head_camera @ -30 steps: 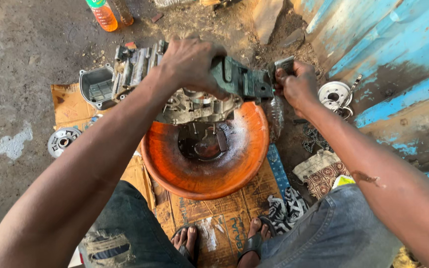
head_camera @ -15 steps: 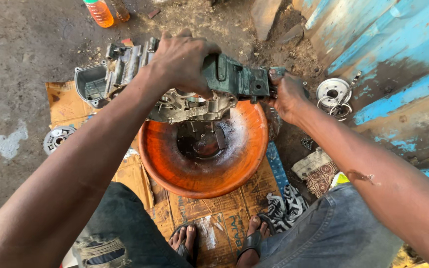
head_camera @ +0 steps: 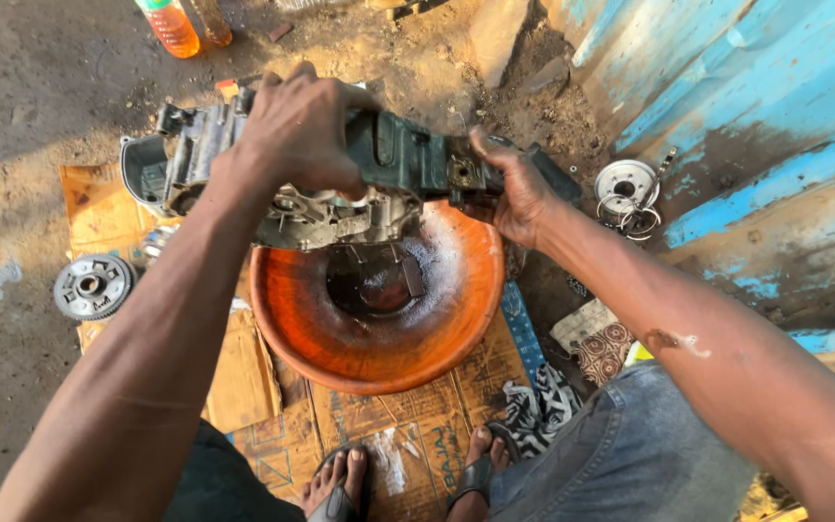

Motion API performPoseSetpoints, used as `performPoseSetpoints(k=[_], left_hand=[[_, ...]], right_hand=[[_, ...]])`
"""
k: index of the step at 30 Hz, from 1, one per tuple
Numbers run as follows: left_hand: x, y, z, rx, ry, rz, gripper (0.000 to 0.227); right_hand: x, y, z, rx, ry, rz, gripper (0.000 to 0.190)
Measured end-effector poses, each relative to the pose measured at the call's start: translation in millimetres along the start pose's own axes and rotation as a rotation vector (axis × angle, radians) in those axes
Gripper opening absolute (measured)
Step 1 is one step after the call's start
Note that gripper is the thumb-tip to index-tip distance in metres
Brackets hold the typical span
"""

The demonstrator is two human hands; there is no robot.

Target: The person cleans and assembles components of a motorcycle engine casing over an orange basin, manually inserting metal rods, gears, and shafts into the crankcase sections.

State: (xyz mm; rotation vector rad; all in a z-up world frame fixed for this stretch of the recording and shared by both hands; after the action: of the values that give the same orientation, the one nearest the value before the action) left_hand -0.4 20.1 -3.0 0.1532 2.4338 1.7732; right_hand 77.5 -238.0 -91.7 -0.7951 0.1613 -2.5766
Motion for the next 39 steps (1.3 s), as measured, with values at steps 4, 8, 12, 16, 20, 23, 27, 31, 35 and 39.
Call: performPoseSetpoints(k=[4,8,12,16,20,23,27,31,35,39], left_hand=[[11.9,9.1,9.6,0.013,0.010,-0.067,0.088],[24.5,29.5,30.2,0.215,0.046,-0.131,0.086],[28.1,38.6,45.5,0.428,0.083,-0.193,0.083],[37.4,28.6,52.4,0.521,0.068,-0.204,0.083],[52.2,0.1,53.9,0.713,-0.113,-0.321,0.081],[53.1,-24.9,56.5,0.810,-0.039,-0.252,0.078],[50.6,-40.5,56.9,0.827,-0.019,-0.242,0.083],[39.2,-33.0,68.3,0.782,0.129,-0.159,0.079],[39.5,-26.9,73.8,0.792,0.057,-0.265,0.089],[38.6,-40.2,75.0,0.929,0.077,-0.250,0.092]], right_hand=[[-1.0,-22.4,14.0,-0.023,0.054,0.135,0.055],[-9.0,-44.2,39.2,-0.031,0.170,0.193,0.055],[-20.9,-51.4,66.3,-0.135,0.195,0.215,0.056],[-28.0,-41.3,69.9,-0.100,0.177,0.089,0.048],[-23.4,-10.1,44.1,0.304,-0.025,0.069,0.036],[-26.6,1.7,21.0,0.400,-0.101,0.005,0.028],[-34.8,0.7,-3.7,0.309,-0.230,-0.049,0.024],[-43.6,-6.9,10.3,0.195,-0.053,0.138,0.023],[-34.4,-21.0,27.9,0.332,0.015,-0.055,0.017],[-11.3,-35.0,49.8,0.507,0.038,-0.193,0.023]])
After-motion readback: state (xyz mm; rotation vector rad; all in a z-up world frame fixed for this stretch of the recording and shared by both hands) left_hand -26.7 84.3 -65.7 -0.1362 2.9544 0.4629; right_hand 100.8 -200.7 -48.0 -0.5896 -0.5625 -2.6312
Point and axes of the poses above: each hand's wrist, its own x-axis away from the middle knuckle, its own y-axis out of the back of the hand, z = x × y, the point moved 2 cm from there along -x, towards the middle knuckle, and after that the axes turned 5 degrees about -y, right-handed, at the moved point
